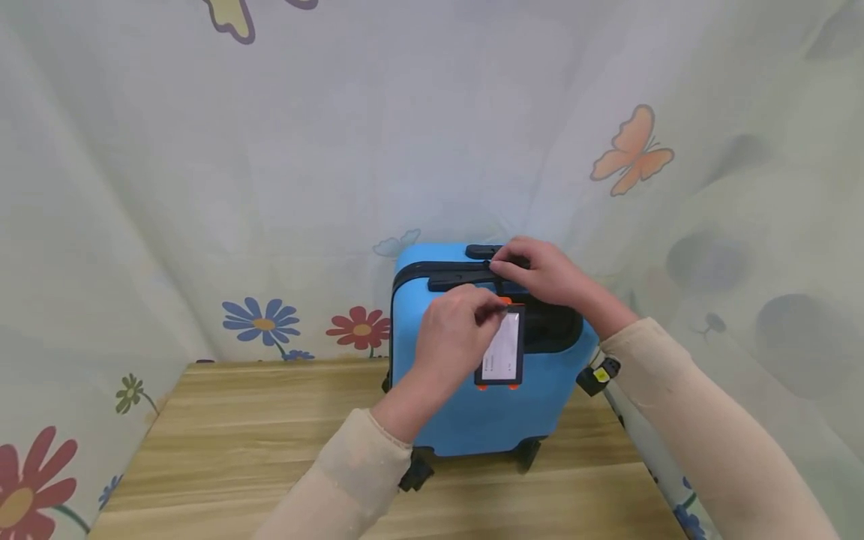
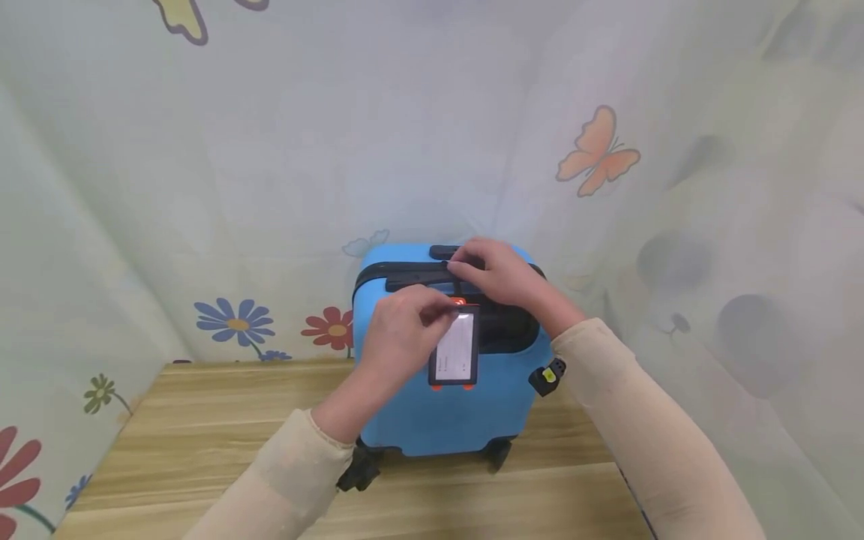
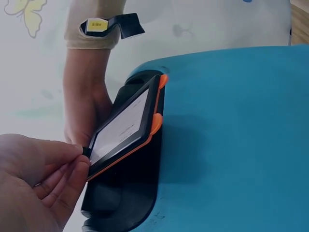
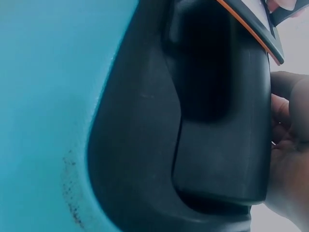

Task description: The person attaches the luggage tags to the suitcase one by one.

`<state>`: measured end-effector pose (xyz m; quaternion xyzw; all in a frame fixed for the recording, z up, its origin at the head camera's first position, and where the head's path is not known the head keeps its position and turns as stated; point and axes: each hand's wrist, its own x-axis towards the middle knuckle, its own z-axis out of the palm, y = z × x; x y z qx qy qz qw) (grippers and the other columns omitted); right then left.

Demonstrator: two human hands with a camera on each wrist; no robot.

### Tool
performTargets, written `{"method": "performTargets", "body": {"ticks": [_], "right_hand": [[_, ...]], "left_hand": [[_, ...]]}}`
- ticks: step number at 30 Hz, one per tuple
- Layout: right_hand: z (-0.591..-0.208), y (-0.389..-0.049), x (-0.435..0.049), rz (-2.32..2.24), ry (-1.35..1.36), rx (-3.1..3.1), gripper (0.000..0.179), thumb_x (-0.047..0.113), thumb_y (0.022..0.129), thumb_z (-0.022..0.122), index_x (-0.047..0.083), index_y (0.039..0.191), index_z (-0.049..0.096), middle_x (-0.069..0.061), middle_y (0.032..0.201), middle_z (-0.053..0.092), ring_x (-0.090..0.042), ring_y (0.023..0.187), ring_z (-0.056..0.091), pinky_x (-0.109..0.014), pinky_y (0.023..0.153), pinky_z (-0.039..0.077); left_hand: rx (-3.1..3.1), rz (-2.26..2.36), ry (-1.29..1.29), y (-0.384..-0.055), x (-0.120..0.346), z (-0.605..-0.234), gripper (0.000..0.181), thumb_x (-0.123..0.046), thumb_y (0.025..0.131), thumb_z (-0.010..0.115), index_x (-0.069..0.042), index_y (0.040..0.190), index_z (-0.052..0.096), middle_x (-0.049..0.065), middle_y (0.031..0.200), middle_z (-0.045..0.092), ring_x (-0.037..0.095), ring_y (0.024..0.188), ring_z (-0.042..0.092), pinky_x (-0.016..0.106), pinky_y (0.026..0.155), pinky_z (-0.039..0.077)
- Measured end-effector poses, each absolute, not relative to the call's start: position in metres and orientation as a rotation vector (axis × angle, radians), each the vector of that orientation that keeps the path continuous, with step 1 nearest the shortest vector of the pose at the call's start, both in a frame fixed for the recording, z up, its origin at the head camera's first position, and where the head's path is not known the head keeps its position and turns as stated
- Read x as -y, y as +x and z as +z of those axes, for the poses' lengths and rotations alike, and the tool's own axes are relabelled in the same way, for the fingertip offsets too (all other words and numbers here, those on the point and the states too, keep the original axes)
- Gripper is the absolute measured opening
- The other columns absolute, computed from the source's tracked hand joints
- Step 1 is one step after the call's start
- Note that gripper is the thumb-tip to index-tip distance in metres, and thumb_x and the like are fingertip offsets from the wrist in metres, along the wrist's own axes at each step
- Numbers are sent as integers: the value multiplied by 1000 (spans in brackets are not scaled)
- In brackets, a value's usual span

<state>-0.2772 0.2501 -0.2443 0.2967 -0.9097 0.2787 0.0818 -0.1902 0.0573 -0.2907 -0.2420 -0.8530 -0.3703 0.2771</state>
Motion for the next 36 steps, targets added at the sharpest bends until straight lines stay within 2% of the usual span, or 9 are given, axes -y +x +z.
{"method": "performTargets", "body": {"ticks": [6,14,20,26,33,36], "right_hand": [[-243,-280,-249,843,889,2684,14,13,107,66,3,111,75,-13,109,71,-30,101,61,-50,98,52],[-250,-282,-247,846,815,2605,15,12,107,66,1,104,75,-15,107,70,-31,98,62,-48,93,51],[-252,-283,-249,877,815,2502,14,11,107,66,-1,106,73,-17,107,69,-32,98,61,-47,89,50],[-254,-282,-256,956,792,2402,13,9,107,65,-3,109,71,-18,110,69,-31,101,60,-46,94,49],[-255,-274,-261,1000,778,2297,13,8,106,66,-3,108,72,-17,107,69,-22,97,57,-30,89,46],[-255,-271,-262,1010,744,2278,13,9,106,66,-3,110,72,-17,109,68,-20,97,55,-29,88,45]], "left_hand": [[2366,-1127,-695,-198,-52,-281,13,-18,98,81,-10,108,83,2,99,79,14,81,67,26,72,56],[2430,-1255,-727,-213,-44,-268,18,-25,98,81,-11,110,82,2,104,77,16,84,65,26,72,55],[2535,-1312,-737,-222,-43,-262,23,-27,102,76,-11,118,81,2,106,78,17,90,65,26,75,56],[2551,-1297,-717,-226,-50,-257,21,-27,100,78,-11,114,81,1,104,77,15,89,66,23,76,56],[2532,-1331,-639,-227,-57,-253,19,-27,100,79,-11,110,81,0,101,78,15,88,67,24,74,56],[2540,-1341,-613,-228,-58,-253,19,-26,101,77,-11,112,81,1,102,78,17,89,67,25,74,56]]}}
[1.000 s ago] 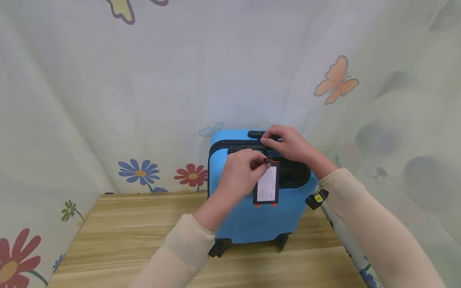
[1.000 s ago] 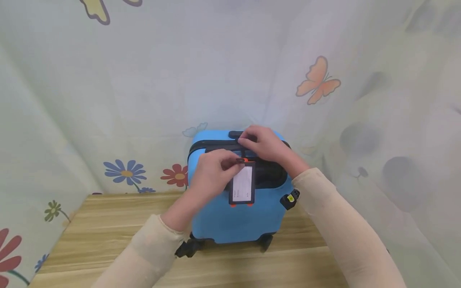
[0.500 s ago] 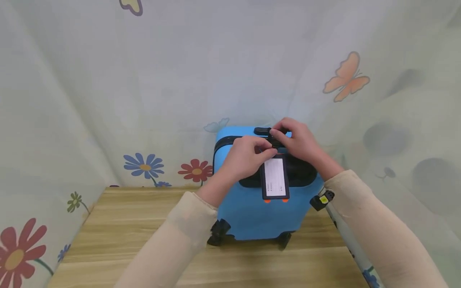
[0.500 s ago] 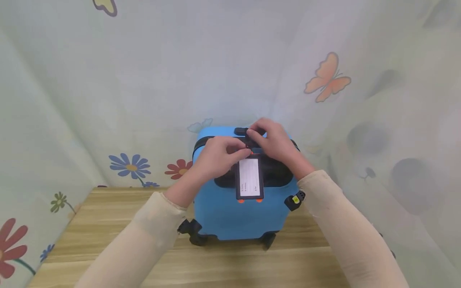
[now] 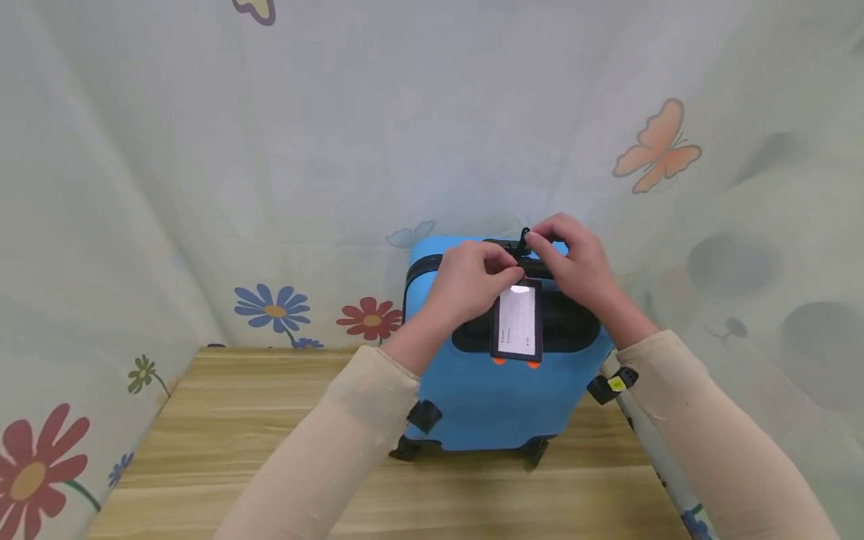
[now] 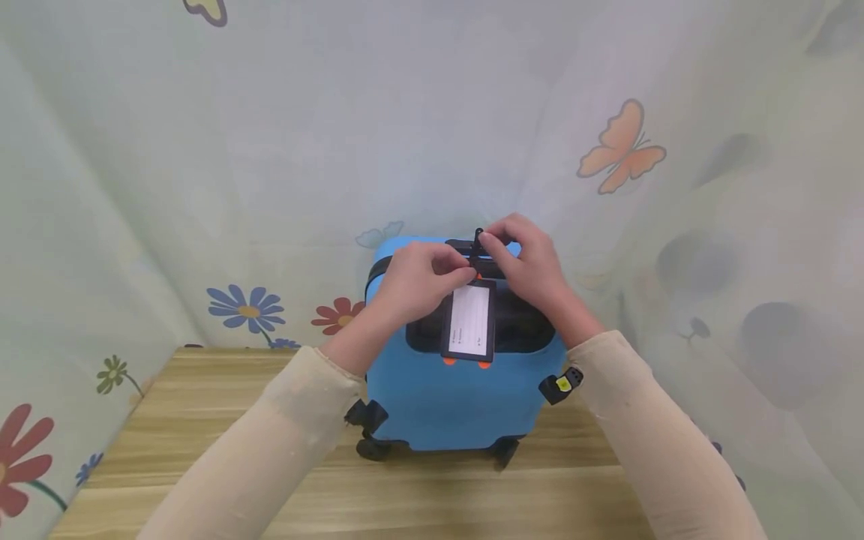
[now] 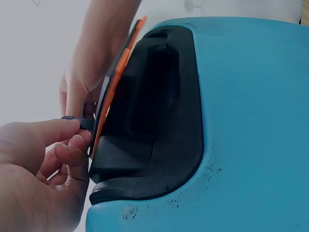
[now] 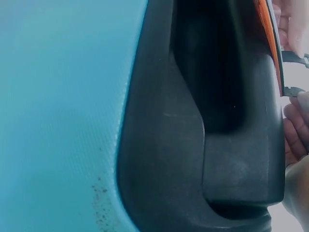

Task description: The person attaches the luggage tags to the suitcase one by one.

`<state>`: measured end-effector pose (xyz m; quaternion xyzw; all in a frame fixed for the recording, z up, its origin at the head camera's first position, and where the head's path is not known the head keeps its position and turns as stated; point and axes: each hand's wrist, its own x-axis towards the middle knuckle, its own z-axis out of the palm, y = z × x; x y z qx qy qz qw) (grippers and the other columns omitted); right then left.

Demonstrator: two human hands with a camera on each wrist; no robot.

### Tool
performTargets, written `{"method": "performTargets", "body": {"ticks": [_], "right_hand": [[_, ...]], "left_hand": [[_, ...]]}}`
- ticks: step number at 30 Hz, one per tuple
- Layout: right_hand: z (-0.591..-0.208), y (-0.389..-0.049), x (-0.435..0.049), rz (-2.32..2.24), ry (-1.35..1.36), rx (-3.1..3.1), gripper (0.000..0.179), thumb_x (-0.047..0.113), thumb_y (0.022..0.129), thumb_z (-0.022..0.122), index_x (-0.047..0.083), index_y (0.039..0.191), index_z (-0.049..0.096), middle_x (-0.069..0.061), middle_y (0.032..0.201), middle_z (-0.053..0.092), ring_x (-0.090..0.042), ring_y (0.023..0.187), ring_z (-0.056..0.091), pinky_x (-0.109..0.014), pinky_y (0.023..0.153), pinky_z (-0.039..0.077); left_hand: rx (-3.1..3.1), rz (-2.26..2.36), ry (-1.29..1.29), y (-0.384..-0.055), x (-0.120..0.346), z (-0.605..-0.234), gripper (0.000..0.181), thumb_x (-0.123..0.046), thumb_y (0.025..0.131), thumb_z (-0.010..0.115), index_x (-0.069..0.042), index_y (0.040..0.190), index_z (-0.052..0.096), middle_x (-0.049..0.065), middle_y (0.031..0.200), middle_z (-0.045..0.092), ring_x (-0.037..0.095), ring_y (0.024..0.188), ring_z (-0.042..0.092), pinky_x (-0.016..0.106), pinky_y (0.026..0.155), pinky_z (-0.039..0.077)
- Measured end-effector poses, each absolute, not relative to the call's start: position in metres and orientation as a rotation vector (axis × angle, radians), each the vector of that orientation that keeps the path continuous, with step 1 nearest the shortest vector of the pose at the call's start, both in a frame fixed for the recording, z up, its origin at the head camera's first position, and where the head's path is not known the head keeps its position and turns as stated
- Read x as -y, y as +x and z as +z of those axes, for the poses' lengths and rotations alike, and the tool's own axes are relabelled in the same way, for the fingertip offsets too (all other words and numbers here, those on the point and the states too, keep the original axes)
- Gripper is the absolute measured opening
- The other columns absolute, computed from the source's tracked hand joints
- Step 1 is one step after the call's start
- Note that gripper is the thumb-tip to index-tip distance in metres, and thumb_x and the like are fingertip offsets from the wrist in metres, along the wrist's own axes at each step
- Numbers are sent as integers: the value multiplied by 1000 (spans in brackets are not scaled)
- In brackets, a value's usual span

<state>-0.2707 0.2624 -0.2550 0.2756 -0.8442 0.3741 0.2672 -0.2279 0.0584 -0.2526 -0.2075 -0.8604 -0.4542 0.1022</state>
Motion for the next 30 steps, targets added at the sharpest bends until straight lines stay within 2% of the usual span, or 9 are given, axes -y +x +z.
{"method": "performTargets", "body": {"ticks": [9,13,20,30], "right_hand": [[-257,-266,-268,1003,813,2198,9,3,102,70,-4,105,75,-16,104,70,-15,94,56,-22,85,46],[-261,-262,-270,873,865,2133,6,-1,97,75,-5,102,77,-17,103,72,-22,95,60,-21,84,47],[-267,-257,-269,678,896,2037,12,0,93,80,-6,104,77,-21,103,72,-36,99,62,-34,88,49],[-270,-259,-268,614,953,1998,13,-3,91,81,-4,103,77,-20,102,71,-38,99,60,-42,85,49]], "left_hand": [[2550,-1394,-567,-229,-60,-253,20,-26,104,73,-11,114,81,2,104,78,18,89,66,28,73,57],[2551,-1422,-537,-231,-59,-254,20,-26,104,72,-11,114,82,1,104,77,18,90,66,27,72,56],[2577,-1485,-487,-232,-58,-252,22,-26,106,69,-11,118,80,3,105,74,21,90,65,27,66,55],[2580,-1526,-486,-232,-55,-248,21,-25,107,67,-11,117,79,4,103,73,22,87,65,29,65,55]]}}
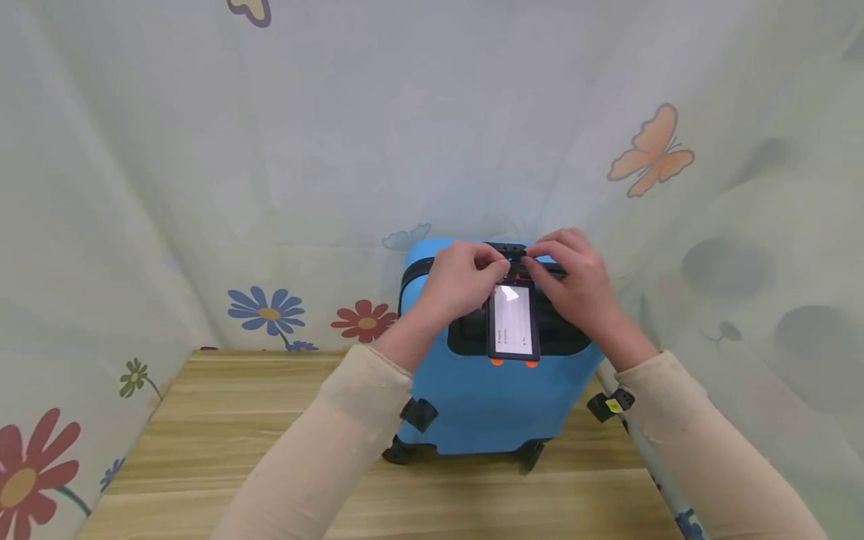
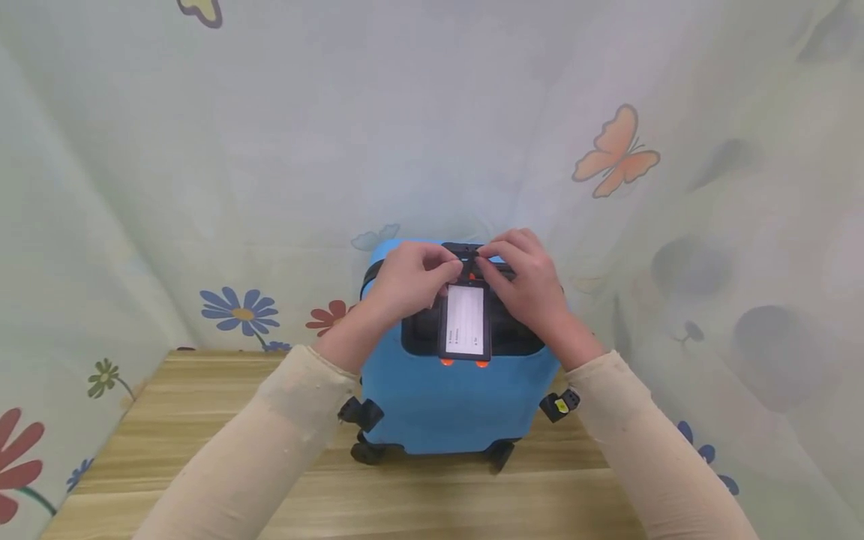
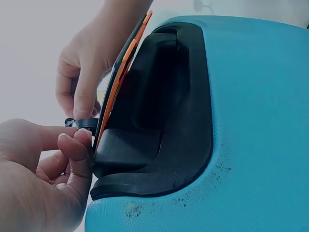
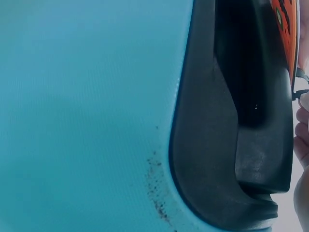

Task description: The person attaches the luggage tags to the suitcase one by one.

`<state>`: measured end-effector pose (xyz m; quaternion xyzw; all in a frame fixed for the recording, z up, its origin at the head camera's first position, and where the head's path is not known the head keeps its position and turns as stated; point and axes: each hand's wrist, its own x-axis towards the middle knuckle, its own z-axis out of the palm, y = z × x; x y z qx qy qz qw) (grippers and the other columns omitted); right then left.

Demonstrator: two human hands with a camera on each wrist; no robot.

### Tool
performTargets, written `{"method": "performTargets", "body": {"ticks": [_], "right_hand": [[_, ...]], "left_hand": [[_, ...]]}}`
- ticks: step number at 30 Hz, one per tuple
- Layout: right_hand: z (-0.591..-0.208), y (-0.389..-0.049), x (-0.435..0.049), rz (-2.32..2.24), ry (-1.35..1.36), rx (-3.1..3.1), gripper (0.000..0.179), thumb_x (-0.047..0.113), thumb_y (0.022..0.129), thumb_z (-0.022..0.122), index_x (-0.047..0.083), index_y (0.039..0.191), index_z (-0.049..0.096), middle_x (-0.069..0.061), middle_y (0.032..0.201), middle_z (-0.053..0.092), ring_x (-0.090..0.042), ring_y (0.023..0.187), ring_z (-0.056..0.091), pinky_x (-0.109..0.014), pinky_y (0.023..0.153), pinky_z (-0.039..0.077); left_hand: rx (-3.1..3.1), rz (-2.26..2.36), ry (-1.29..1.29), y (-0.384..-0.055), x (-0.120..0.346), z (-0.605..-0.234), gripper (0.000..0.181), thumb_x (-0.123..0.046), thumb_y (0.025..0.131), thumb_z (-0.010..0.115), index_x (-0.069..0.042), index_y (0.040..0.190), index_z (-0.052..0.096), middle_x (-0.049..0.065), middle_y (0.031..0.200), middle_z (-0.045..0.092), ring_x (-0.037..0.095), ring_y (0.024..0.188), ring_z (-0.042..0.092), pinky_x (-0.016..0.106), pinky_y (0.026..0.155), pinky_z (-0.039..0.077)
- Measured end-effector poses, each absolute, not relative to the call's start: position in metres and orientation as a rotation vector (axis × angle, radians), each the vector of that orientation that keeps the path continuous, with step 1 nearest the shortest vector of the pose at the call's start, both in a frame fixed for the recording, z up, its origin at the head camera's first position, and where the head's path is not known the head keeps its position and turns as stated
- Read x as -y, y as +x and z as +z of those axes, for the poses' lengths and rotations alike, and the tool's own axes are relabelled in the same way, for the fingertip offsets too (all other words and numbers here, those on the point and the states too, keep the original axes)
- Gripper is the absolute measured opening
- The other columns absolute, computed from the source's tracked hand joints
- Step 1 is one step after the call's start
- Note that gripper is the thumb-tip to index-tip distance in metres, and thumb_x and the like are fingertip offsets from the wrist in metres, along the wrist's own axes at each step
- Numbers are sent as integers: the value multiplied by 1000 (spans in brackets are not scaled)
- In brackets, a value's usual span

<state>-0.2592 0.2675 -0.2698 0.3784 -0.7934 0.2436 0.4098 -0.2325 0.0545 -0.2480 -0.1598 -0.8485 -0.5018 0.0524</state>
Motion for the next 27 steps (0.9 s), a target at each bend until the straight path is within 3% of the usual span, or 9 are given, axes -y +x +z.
{"method": "performTargets", "body": {"ticks": [20,27], "right_hand": [[-273,-262,-267,396,1016,1921,12,-4,90,81,-2,102,79,-18,97,71,-38,92,59,-47,80,53],[-273,-263,-265,358,1031,1924,16,-8,87,82,-4,102,78,-19,97,71,-37,92,58,-48,77,54]], "left_hand": [[2572,-1528,-499,-237,-51,-251,19,-26,106,68,-13,111,82,2,101,76,22,93,65,35,79,56],[2555,-1605,-502,-238,-51,-250,18,-24,106,68,-11,111,80,4,95,74,19,77,67,28,68,58]]}}
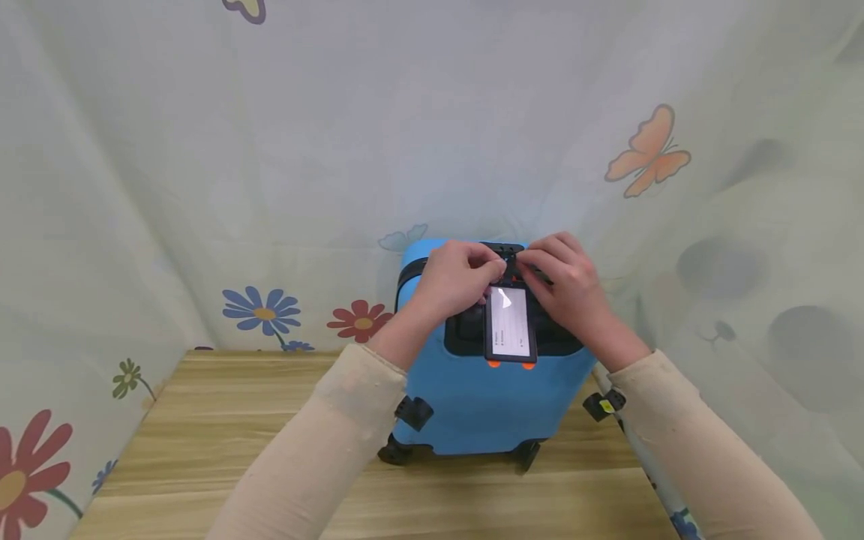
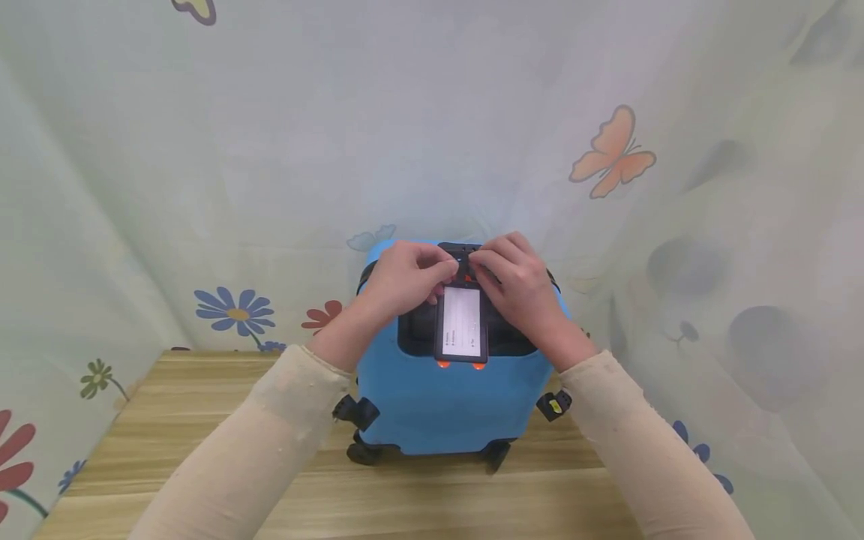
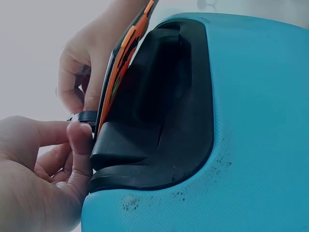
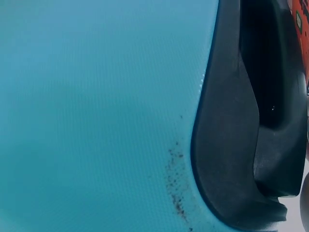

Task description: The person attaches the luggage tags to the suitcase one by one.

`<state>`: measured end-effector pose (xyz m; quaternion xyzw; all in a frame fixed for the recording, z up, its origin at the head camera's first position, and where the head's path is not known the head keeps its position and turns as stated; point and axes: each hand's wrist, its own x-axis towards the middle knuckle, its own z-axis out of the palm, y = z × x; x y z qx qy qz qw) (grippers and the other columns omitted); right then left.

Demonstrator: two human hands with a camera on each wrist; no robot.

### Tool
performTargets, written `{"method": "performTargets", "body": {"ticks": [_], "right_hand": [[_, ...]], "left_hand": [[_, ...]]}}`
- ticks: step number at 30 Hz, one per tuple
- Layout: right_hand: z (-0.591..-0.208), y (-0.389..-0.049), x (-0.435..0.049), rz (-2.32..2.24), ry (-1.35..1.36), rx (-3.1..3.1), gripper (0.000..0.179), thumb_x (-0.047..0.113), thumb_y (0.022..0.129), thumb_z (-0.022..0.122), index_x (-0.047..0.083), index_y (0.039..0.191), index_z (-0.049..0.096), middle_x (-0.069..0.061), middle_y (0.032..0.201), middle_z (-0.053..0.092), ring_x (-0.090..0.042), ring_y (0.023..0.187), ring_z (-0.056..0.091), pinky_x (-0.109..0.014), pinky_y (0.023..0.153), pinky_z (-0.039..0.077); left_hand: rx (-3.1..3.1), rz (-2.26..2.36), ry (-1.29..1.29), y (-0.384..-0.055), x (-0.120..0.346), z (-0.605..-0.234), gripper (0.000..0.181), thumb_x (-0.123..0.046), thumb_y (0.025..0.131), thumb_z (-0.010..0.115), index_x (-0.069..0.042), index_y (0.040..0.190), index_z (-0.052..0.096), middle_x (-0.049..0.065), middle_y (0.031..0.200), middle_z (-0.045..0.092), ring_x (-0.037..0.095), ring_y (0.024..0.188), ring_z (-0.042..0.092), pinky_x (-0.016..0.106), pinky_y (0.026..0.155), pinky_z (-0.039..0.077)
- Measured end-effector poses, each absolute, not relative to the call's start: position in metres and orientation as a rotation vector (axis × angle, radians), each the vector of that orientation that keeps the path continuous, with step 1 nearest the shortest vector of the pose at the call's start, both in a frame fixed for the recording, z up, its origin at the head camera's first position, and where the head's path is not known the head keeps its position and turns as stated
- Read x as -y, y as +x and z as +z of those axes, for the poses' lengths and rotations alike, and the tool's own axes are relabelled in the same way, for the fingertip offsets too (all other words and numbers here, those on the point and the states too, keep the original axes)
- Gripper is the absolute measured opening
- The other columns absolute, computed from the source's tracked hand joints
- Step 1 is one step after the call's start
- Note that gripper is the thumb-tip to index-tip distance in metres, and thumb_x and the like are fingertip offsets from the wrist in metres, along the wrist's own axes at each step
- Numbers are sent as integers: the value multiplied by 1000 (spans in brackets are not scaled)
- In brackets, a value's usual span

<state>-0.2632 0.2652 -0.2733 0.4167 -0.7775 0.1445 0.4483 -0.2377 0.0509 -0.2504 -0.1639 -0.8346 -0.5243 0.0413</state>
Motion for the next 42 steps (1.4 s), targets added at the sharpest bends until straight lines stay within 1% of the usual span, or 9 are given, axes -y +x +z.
{"method": "performTargets", "body": {"ticks": [2,4,14,18,24,30,37,42], "right_hand": [[-273,-264,-264,353,1035,1926,15,-8,87,82,-4,102,78,-19,98,71,-37,92,58,-48,78,54],[-273,-264,-264,353,1040,1922,15,-8,87,82,-4,102,78,-19,98,71,-37,92,58,-48,78,54],[-277,-261,-261,441,996,1922,16,-9,88,81,-5,103,78,-18,98,71,-37,93,59,-47,79,52],[-278,-261,-259,486,969,1945,13,-7,90,80,-5,102,77,-18,98,70,-36,93,59,-45,80,51],[-279,-261,-258,576,952,1976,15,-7,89,81,-4,102,75,-17,98,70,-36,95,60,-42,82,50],[-278,-262,-259,586,968,1985,13,-9,90,78,-5,101,73,-19,99,67,-37,97,59,-43,85,50],[-281,-263,-259,562,980,1963,17,-13,90,76,-6,104,69,-19,101,65,-37,97,56,-43,82,48],[-282,-263,-257,564,991,1973,16,-12,91,75,-6,105,69,-20,102,65,-38,99,57,-44,85,48]], "left_hand": [[2548,-1631,-508,-238,-51,-250,18,-23,106,68,-10,109,80,5,93,73,18,71,67,28,66,58],[2544,-1643,-512,-238,-51,-250,17,-22,106,68,-10,108,80,6,92,73,18,70,68,28,66,58],[2551,-1626,-506,-236,-51,-249,17,-21,105,67,-10,107,80,5,93,74,17,70,68,27,66,59],[2557,-1616,-495,-236,-52,-250,16,-21,105,68,-10,106,80,5,94,74,17,71,68,26,66,59],[2567,-1593,-478,-236,-52,-251,17,-22,105,67,-12,106,81,3,94,74,17,72,68,28,65,58],[2577,-1608,-441,-236,-54,-250,16,-23,106,67,-13,107,80,2,95,74,17,72,67,28,65,57],[2598,-1568,-409,-236,-58,-247,15,-23,105,66,-17,102,80,0,91,73,18,68,64,30,62,55],[2603,-1561,-399,-237,-57,-248,16,-23,105,67,-16,103,80,0,92,73,17,70,65,30,63,54]]}}
